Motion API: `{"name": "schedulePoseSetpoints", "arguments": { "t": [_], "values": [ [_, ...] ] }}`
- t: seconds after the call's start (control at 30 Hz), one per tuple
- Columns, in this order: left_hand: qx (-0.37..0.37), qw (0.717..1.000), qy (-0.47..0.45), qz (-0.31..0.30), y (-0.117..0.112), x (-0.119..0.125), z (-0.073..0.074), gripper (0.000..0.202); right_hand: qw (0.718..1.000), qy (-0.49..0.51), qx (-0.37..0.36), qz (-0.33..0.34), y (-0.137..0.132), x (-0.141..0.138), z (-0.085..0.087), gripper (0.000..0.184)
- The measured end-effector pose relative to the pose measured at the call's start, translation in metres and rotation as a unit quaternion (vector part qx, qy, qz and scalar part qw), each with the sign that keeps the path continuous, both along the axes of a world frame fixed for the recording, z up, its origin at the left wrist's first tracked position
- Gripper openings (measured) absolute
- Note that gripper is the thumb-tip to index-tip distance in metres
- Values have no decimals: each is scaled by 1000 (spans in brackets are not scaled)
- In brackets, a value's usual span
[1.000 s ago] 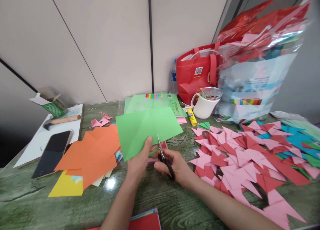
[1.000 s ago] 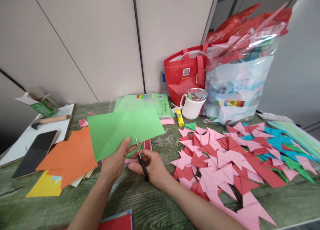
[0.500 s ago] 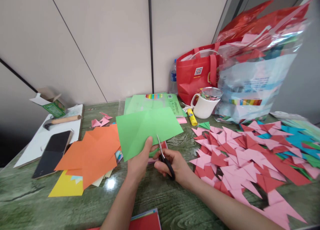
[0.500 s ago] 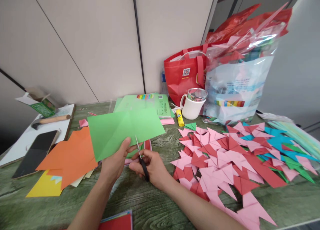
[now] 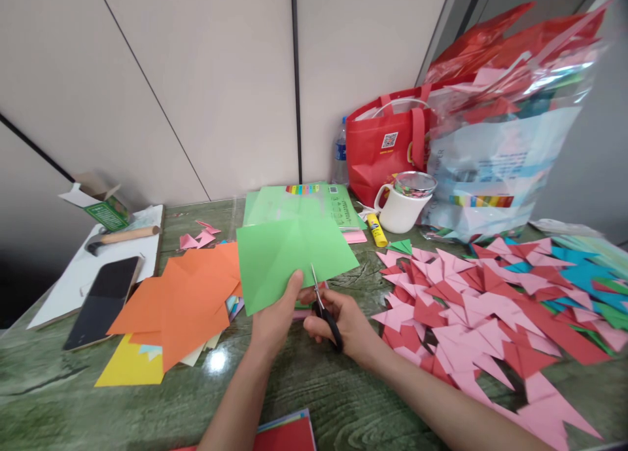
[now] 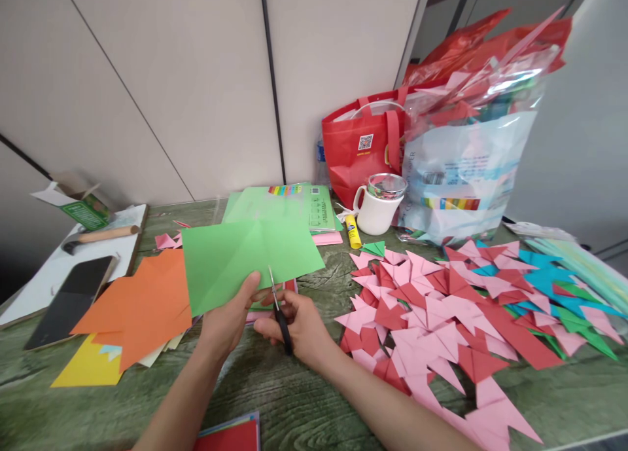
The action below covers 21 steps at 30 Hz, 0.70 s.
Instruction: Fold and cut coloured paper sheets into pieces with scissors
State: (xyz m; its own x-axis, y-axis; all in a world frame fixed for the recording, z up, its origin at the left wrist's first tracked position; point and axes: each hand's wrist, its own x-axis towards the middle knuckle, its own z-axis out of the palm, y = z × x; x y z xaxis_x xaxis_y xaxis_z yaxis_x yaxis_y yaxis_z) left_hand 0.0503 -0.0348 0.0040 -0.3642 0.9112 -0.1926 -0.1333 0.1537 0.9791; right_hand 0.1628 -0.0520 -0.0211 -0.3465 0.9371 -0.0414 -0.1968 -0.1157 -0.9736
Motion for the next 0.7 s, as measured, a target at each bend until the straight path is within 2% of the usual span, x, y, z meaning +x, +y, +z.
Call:
{"name": "schedulePoseSetpoints", "arguments": {
  "t": [0.07, 0.13, 0.7],
  "values": [
    [9, 997, 74, 5, -1, -1, -2, 40, 1000, 17, 16, 1, 1, 1, 3, 42],
    [8, 995, 104, -9, -1, -2, -4, 42, 1000, 25, 17, -1, 1, 2, 6, 42],
    [13, 995, 96, -16, -1, -3, -9, 43, 999, 19, 20, -20, 0, 0, 0, 39]
  ]
}}
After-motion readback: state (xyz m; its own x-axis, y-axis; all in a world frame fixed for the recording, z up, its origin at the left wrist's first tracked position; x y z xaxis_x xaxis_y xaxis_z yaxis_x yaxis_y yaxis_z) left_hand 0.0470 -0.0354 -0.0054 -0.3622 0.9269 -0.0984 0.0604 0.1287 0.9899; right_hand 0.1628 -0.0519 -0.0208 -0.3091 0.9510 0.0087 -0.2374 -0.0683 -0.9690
